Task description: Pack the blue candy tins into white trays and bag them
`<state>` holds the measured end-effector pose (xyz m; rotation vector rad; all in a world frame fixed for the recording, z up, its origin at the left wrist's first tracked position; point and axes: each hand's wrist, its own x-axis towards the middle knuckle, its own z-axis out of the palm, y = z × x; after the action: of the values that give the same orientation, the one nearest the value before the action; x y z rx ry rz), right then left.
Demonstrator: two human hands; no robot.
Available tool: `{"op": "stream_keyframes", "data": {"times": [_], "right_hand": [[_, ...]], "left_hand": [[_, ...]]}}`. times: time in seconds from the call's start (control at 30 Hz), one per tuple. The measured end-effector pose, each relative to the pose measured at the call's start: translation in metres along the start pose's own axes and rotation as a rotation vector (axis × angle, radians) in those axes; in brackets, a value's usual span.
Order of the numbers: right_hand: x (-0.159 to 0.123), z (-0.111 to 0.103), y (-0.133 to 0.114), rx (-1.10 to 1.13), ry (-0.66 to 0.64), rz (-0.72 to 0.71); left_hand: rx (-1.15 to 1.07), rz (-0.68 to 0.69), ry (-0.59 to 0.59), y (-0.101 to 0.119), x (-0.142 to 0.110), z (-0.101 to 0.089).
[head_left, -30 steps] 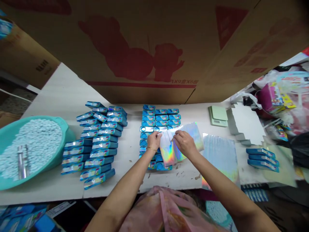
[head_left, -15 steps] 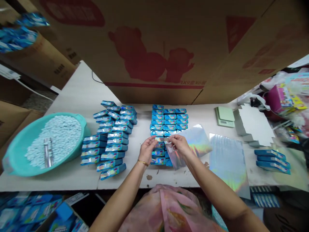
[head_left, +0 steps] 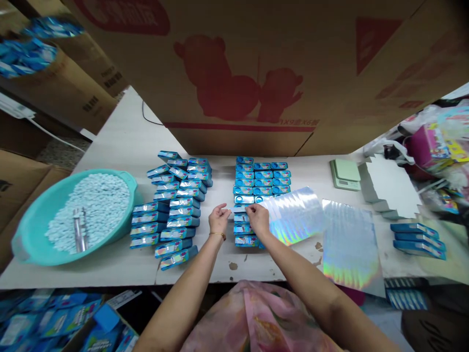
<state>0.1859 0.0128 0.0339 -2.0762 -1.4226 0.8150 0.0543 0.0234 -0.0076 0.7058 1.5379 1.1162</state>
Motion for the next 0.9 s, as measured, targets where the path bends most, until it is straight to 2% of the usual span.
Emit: {"op": "stream_keyframes", "data": {"times": [0.17,0.3,0.4,0.53,0.6,0.67,0.77,0.83,0.9], "right_hand": [[0.005,-0.003,-0.002,-0.418,-0.086,-0.061],[0.000,-0.015,0.001,-0.637,-0.150,-0.240],[-0.004,-0.022,0.003,-0.764,-0.260,-0.445],[-0.005,-0.030,0.003,-0.788,-0.332,-0.554],[-0.001,-0.043,0.008,-0.684,-0.282,-0.573],[0.007,-0.065,0.020,-0.538,-0.136,-0.554],[0.029,-0.101,0.046,-0.409,0.093,-0.491],[0.046,-0.116,0.061,-0.431,0.109,-0.503],[0.062,-0.120,0.071,-0.508,0.025,-0.555]], "left_hand": [[0.058,0.000,0.017,-0.017,0.008,0.008],[0.131,0.025,0.067,-0.022,0.007,0.007],[0.197,0.082,0.105,-0.017,0.003,0.000],[0.379,0.269,0.087,0.000,-0.007,0.003],[0.513,0.419,0.058,0.010,-0.013,0.015],[0.617,0.531,-0.005,0.019,-0.018,0.034],[0.810,0.579,-0.162,0.028,-0.023,0.068],[0.970,0.557,-0.248,0.030,-0.024,0.088],[1.092,0.520,-0.286,0.030,-0.023,0.103]]}}
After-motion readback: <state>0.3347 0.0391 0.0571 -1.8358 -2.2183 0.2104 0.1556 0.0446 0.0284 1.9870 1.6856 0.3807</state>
